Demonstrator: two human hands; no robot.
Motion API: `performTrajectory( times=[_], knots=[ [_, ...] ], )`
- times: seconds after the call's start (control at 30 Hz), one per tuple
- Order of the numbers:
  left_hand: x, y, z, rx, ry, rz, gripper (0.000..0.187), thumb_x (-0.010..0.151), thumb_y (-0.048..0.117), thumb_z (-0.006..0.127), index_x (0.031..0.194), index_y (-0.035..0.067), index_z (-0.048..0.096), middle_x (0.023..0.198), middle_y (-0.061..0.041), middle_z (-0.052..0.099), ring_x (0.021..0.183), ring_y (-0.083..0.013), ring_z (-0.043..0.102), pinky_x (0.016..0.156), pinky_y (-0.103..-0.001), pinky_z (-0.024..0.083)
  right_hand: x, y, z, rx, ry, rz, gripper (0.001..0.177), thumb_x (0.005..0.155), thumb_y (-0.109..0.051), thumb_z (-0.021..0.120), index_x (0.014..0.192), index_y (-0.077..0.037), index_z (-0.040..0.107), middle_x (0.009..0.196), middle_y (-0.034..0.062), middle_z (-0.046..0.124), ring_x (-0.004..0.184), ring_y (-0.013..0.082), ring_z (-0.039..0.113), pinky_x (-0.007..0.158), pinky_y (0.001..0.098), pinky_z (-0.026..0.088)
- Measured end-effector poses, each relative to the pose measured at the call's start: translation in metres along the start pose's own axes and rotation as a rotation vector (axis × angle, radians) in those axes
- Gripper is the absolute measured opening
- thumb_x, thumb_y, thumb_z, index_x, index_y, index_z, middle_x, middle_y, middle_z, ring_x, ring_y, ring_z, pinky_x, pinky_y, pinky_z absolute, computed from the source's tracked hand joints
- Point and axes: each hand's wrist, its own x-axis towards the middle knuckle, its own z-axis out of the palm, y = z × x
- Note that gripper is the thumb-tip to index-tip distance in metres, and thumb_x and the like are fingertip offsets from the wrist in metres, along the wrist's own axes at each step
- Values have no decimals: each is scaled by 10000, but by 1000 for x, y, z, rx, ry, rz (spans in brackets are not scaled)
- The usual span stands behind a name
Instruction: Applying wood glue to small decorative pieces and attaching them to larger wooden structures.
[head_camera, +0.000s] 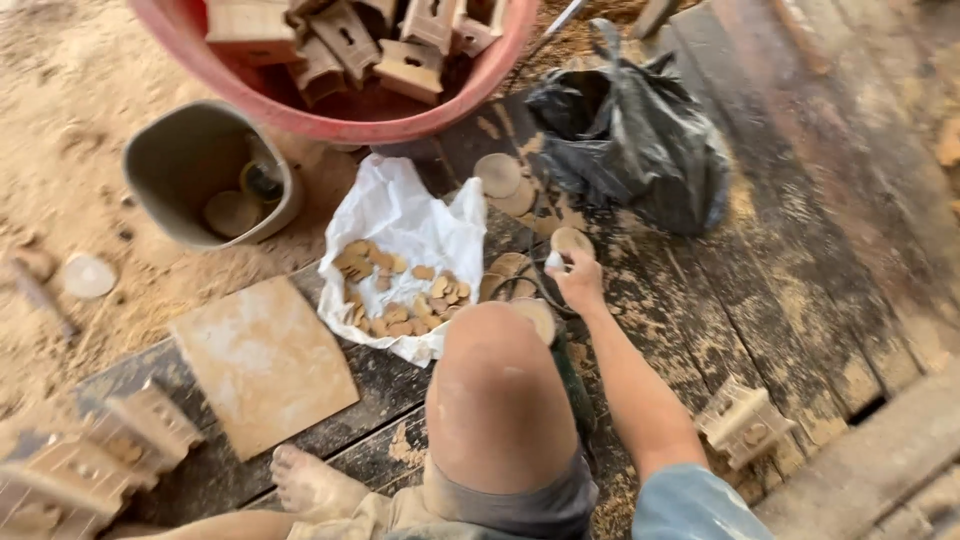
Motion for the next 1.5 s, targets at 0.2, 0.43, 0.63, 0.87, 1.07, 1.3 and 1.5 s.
performTrajectory(
  times=[0.2, 0.43, 0.63, 0.87, 1.07, 1.3, 1.5],
  knots=[
    [27, 57, 125, -52, 61, -70, 353, 762, 16, 809, 1088, 31, 674, 1012, -150, 699, 811, -274, 719, 921, -410, 577, -13, 8, 15, -130, 9, 44, 342, 799, -280, 860, 1106, -154, 776, 1079, 130, 759, 1077, 330, 704, 954, 421, 571],
    [91, -86, 340, 233, -184, -46, 580, 717, 158, 803, 1275, 77, 669, 1212, -212, 602, 1087, -478, 640, 927, -555, 560, -23, -1, 11, -97, -22, 160, 395, 821, -318, 876, 1165, -158, 767, 1068, 150, 767, 1052, 316, 719, 896, 441, 593],
    [86, -135, 401, 636, -519, -88, 670, 754, 369, 724, 1397, 297, 547, 1464, -87, 455, 1248, -432, 568, 1002, -604, 516, -36, -17, 2, -72, -49, 166, 382, 840, -258, 830, 1197, -151, 744, 1010, 171, 759, 976, 321, 722, 838, 472, 577],
    [52, -174, 418, 619, -472, -45, 305, 803, 283, 708, 1102, 231, 674, 1282, -61, 512, 1021, -425, 686, 857, -530, 613, -18, 5, 6, -126, -62, 211, 409, 839, -341, 831, 1220, -218, 748, 908, 130, 759, 966, 315, 724, 837, 469, 582],
    [51, -197, 417, 561, -478, -72, 282, 802, 343, 720, 1067, 277, 648, 1159, -58, 576, 982, -395, 716, 842, -467, 616, -36, -20, -12, -171, -65, 178, 438, 862, -259, 787, 1284, -171, 708, 976, 153, 784, 1009, 355, 728, 887, 489, 578],
    [87, -147, 349, 471, -214, -124, 383, 904, 384, 662, 1226, 177, 654, 1353, -79, 545, 1255, -271, 518, 996, -479, 435, -49, -137, -86, -160, 20, 39, 195, 918, -16, 731, 1096, 22, 662, 1016, 155, 685, 887, 228, 627, 787, 306, 557],
    [98, -213, 343, 538, -2, -181, 516, 965, 524, 471, 1404, 256, 447, 1586, -182, 295, 1448, -382, 283, 1139, -609, 276, 97, -296, -35, -104, 101, -471, 531, 875, -262, 797, 1268, 26, 585, 1221, 175, 604, 1021, 270, 625, 835, 364, 571]
  ],
)
